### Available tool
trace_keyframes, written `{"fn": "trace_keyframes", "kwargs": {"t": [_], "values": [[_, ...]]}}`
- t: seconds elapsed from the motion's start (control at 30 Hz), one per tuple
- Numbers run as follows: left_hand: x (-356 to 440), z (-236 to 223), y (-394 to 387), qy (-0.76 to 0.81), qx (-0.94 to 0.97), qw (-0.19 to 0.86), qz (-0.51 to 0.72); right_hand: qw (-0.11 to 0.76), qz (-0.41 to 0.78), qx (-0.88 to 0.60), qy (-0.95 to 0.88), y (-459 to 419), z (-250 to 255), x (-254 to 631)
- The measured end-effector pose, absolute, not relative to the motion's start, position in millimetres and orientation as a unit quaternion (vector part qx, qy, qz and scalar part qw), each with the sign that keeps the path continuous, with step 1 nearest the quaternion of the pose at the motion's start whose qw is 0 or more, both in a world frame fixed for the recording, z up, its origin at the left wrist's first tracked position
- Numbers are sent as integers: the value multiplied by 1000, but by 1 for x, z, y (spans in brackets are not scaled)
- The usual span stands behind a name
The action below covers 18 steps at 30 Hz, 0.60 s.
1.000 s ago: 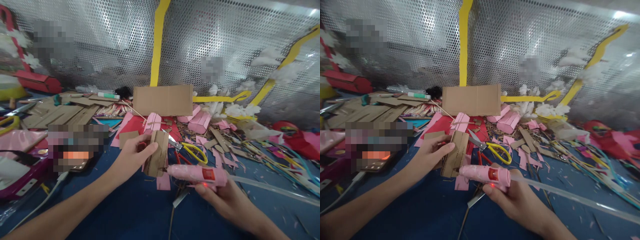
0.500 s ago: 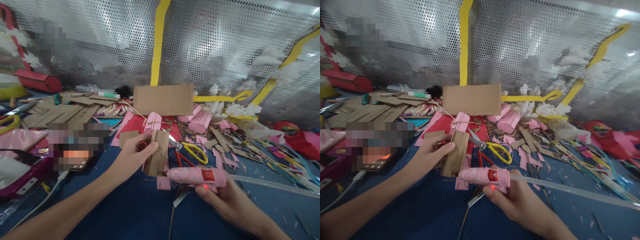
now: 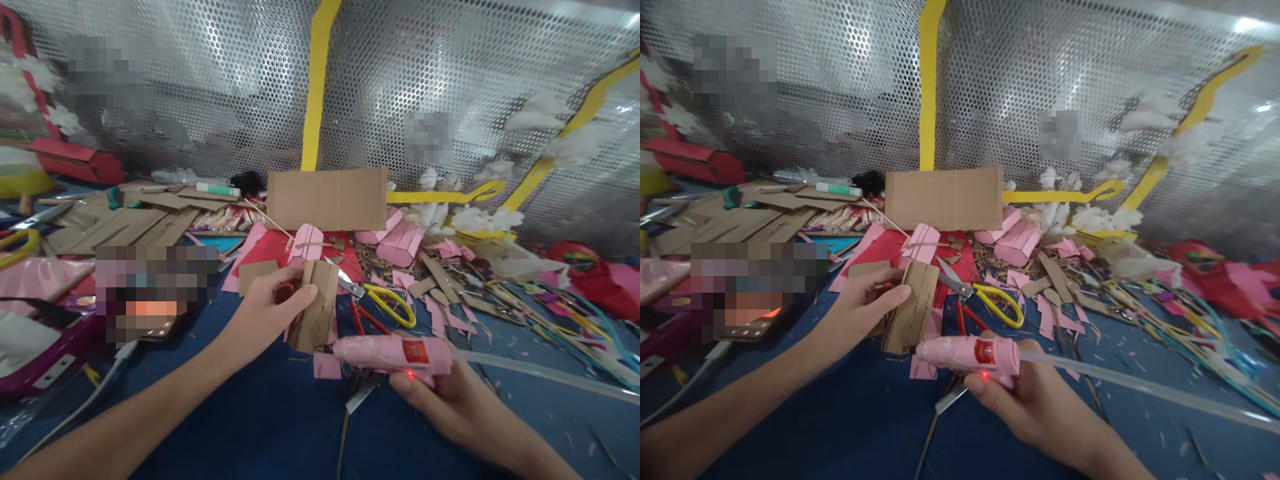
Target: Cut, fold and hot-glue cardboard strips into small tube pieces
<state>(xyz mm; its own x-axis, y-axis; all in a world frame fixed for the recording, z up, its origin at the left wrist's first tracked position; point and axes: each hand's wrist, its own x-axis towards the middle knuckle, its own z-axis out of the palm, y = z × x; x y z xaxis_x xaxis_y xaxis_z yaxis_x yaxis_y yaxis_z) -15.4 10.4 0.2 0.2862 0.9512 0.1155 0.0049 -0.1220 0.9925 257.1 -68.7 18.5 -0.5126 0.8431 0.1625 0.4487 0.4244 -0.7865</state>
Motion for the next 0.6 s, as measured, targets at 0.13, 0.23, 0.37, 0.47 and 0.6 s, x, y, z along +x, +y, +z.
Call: {"fn": "trace_keyframes", "kwargs": {"t": [0.13,0.23,0.37,0.47,0.6], "values": [[-14,2,10,396,603,529,447,281,346,-413,-794,-68,17,259],[-14,2,10,396,604,528,446,280,347,-407,-797,-68,16,260],[-14,2,10,393,605,532,443,275,337,-407,-803,-67,15,260],[-14,3,9,387,609,534,441,277,314,-425,-802,-67,15,260],[-14,4,8,383,607,543,436,292,314,-435,-792,-67,17,259]]}}
